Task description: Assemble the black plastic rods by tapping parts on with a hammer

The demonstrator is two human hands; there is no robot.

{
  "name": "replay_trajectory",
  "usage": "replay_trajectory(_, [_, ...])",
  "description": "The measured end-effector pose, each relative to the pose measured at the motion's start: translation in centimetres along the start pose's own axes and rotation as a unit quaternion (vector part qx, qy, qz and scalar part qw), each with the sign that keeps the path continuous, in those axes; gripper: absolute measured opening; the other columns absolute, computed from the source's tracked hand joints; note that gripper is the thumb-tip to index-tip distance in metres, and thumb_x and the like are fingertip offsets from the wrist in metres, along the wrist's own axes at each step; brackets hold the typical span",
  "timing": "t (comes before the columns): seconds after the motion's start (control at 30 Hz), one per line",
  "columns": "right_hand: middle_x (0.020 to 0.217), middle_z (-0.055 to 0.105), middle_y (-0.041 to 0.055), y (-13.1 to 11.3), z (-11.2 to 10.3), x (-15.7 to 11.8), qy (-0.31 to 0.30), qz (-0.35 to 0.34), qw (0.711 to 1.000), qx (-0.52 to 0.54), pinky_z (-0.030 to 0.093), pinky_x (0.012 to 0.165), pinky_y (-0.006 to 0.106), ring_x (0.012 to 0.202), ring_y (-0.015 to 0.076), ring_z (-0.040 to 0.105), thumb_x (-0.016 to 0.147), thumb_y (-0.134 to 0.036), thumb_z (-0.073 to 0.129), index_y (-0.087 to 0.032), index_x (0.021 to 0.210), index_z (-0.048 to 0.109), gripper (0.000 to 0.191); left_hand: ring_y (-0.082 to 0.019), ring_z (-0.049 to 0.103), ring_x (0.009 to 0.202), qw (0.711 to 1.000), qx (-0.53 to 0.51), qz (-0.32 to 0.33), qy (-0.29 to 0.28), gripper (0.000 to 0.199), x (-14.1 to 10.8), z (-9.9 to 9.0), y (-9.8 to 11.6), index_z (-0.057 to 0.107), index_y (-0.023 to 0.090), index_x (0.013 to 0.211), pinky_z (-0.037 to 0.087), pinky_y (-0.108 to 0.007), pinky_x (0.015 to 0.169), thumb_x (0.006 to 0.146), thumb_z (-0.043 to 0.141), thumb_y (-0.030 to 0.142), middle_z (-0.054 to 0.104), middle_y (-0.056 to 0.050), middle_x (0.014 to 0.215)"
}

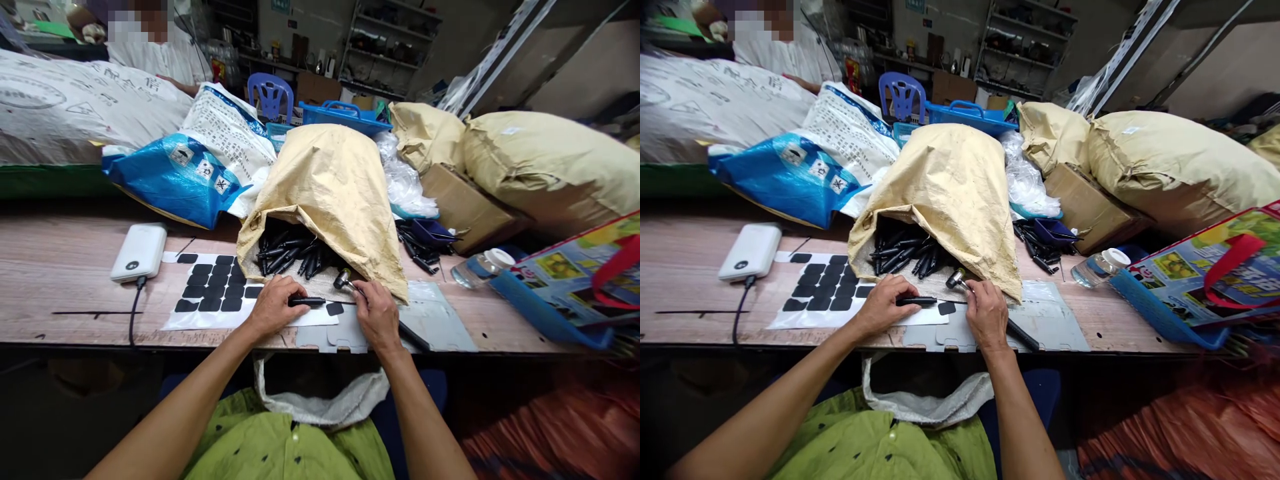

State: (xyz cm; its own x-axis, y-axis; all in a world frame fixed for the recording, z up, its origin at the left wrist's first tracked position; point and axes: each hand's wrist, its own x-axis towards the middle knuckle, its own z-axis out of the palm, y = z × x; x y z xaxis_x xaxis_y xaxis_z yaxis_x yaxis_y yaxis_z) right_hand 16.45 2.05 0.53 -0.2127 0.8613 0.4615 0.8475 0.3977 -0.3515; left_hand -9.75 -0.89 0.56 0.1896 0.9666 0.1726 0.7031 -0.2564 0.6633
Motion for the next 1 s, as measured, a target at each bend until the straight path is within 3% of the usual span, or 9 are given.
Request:
replay_trajectory(0.13, [0.105,0.069,0.0081,-2.7,-1.6,-0.4,0.021,0.004,0.997,0.077,0.047,0.093,0.037,0.101,0.0231,0.061,0.101,-0.029,0.046,-0.023,0.116,0.067,0.027,-0.022,0.055,0.094,1.0,0.009,0.003,0.006,0.018,0.1,0.2,-0.1,0.074,0.023,0.093,0.039,-0.034,0.085,0.08,0.078,0.035,0.068,-0.001,0.091])
replay_trajectory(0.37, [0.108,0.07,0.0087,-5.9,-2.1,-2.2,-0.032,0.039,0.978,0.202,0.052,0.092,0.035,0.103,0.0209,0.065,0.102,-0.03,0.047,-0.022,0.12,0.067,0.028,-0.022,0.056,0.094,1.0,-0.001,0.008,0.008,0.018,-0.1,0.1,0.1,0.074,0.023,0.093,0.04,-0.033,0.083,0.081,0.077,0.036,0.07,-0.002,0.09])
replay_trajectory(0.8, [0.101,0.07,0.0079,-6.3,-1.7,-3.6,-0.067,0.034,0.984,0.163,0.053,0.084,0.033,0.094,0.0205,0.066,0.101,-0.026,0.046,-0.022,0.119,0.069,0.029,-0.022,0.055,0.093,1.0,0.013,0.006,0.001,0.019,-0.1,0.2,0.0,0.075,0.023,0.093,0.04,-0.034,0.083,0.08,0.077,0.037,0.068,-0.002,0.089])
replay_trajectory(1.0, [0.105,0.068,0.0088,-8.3,-2.3,-3.0,-0.019,0.002,0.983,0.18,0.052,0.09,0.035,0.099,0.0212,0.065,0.102,-0.026,0.046,-0.024,0.129,0.064,0.032,-0.022,0.055,0.093,1.0,-0.003,0.01,-0.003,0.017,-0.1,0.1,0.0,0.076,0.024,0.093,0.039,-0.034,0.083,0.081,0.078,0.035,0.069,-0.002,0.089])
